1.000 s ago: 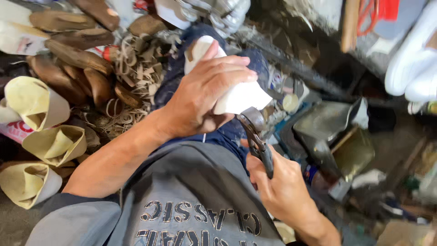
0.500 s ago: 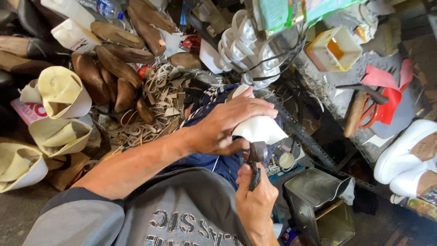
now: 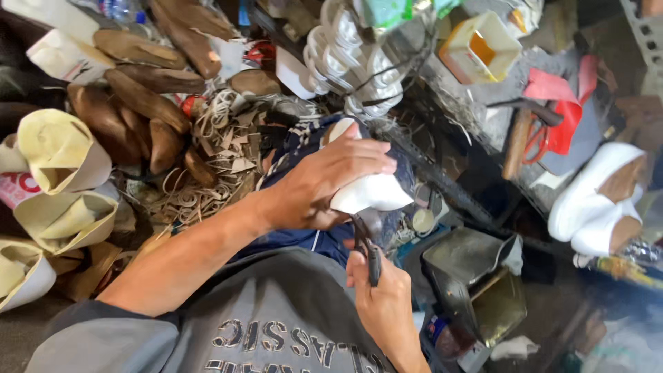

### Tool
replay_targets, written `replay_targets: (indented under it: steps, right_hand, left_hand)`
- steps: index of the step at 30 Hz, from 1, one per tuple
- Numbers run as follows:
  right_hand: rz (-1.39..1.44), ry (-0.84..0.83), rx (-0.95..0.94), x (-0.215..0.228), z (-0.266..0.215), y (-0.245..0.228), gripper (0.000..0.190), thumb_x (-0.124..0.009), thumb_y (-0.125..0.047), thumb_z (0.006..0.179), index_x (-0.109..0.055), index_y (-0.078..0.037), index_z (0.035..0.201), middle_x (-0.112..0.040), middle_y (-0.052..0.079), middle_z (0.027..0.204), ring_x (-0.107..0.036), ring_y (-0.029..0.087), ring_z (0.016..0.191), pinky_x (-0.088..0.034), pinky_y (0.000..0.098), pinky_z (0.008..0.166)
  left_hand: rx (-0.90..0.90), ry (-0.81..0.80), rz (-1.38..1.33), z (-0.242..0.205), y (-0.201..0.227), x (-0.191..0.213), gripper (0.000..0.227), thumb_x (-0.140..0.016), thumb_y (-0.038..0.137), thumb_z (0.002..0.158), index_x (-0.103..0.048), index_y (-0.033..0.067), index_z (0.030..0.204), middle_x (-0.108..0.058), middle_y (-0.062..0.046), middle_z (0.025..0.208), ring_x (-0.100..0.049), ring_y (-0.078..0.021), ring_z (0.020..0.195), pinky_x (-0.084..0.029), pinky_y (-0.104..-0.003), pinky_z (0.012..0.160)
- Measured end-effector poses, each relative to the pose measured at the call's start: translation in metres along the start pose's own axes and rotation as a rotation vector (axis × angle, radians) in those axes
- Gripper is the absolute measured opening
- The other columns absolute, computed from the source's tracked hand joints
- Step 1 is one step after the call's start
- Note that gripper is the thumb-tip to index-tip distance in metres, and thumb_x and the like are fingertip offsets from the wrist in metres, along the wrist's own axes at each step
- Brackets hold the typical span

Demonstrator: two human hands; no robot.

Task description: The person uses a hammer to tap the sole of a white shoe held on their lap. They repeatedly turn the shoe over to inspect the interior and exterior, then continue hammering the sole and heel area.

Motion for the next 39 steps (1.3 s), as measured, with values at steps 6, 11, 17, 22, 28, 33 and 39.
replay_targets:
  steps: [6, 11, 17, 22, 28, 33, 39]
  right_hand:
    - [-0.067, 0.05, 0.039, -0.002, -0.004, 0.018, 0.038, -0.04, -0.039, 0.105, -0.058, -0.017, 0.08, -0.065, -0.003, 0.06, -0.075, 0.015, 0.054, -0.051, 0.0328, 0.057]
    - [0.012, 0.102, 0.155, -0.005, -0.001, 0.013, 0.024, -0.047, -0.019, 0.104, -0.056, -0.013, 0.083, -0.061, 0.002, 0.06, -0.052, 0.025, 0.05, -0.043, 0.0376, 0.058]
    - [-0.016, 0.118, 0.264, -0.006, 0.004, 0.008, 0.02, -0.047, -0.014, 0.104, -0.062, -0.01, 0.091, -0.061, 0.0, 0.065, -0.057, 0.025, 0.053, -0.046, 0.0388, 0.061]
    - [0.03, -0.134, 0.185, 0.012, 0.0, 0.036, 0.026, -0.047, -0.024, 0.104, -0.063, -0.01, 0.089, -0.067, 0.004, 0.081, -0.06, 0.019, 0.073, -0.047, 0.0351, 0.071]
    - [-0.256, -0.365, 0.07, -0.005, -0.036, 0.115, 0.055, -0.057, -0.044, 0.095, -0.054, -0.006, 0.136, -0.063, 0.018, 0.122, -0.059, 0.037, 0.109, -0.045, 0.0451, 0.092]
    - [-0.275, -0.016, 0.211, 0.044, -0.013, 0.145, 0.046, -0.06, -0.023, 0.1, -0.056, -0.001, 0.14, -0.059, 0.022, 0.137, -0.054, 0.039, 0.126, -0.04, 0.0499, 0.11]
    - [-0.424, 0.512, 0.493, 0.147, 0.072, 0.162, 0.038, -0.054, -0.02, 0.122, -0.052, 0.011, 0.146, -0.056, 0.03, 0.136, -0.059, 0.046, 0.119, -0.046, 0.0504, 0.094]
  left_hand:
    - [0.078, -0.147, 0.193, 0.009, 0.036, 0.006, 0.069, -0.058, 0.051, 0.096, -0.038, 0.0064, 0.145, -0.045, -0.021, 0.151, -0.035, -0.0363, 0.151, -0.009, -0.07, 0.128]
    - [0.475, 0.152, -0.152, 0.013, 0.062, 0.004, 0.057, -0.061, 0.039, 0.095, -0.05, 0.004, 0.138, -0.051, -0.021, 0.15, -0.024, -0.0396, 0.156, -0.023, -0.059, 0.126]
    - [0.459, 0.153, -0.13, 0.012, 0.053, 0.006, 0.056, -0.056, 0.044, 0.096, -0.059, 0.0009, 0.133, -0.059, -0.024, 0.143, -0.034, -0.0423, 0.15, -0.035, -0.055, 0.12]
    - [0.293, 0.084, -0.087, 0.015, 0.048, 0.006, 0.049, -0.061, 0.035, 0.098, -0.063, -0.0028, 0.129, -0.065, -0.024, 0.135, -0.048, -0.0437, 0.141, -0.045, -0.047, 0.114]
    - [0.046, -0.006, 0.09, -0.018, 0.059, -0.023, 0.051, -0.076, 0.03, 0.097, -0.058, 0.0004, 0.134, -0.066, -0.022, 0.136, -0.058, -0.0415, 0.136, -0.035, -0.059, 0.123]
    - [-0.057, -0.159, 0.05, -0.053, 0.072, -0.035, 0.056, -0.078, 0.02, 0.105, -0.044, 0.0009, 0.144, -0.06, -0.019, 0.143, -0.06, -0.0379, 0.139, -0.034, -0.061, 0.127]
    - [-0.17, -0.166, 0.039, -0.072, 0.078, -0.04, 0.058, -0.072, 0.014, 0.111, -0.031, -0.005, 0.148, -0.062, -0.024, 0.141, -0.065, -0.0454, 0.134, -0.038, -0.064, 0.124]
Point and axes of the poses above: each hand's wrist, its own z-axis towards the middle knuckle, its own x-axis out of the back of the hand, y = z × x, the point moved 4 cm from there along z, towards the middle knuckle
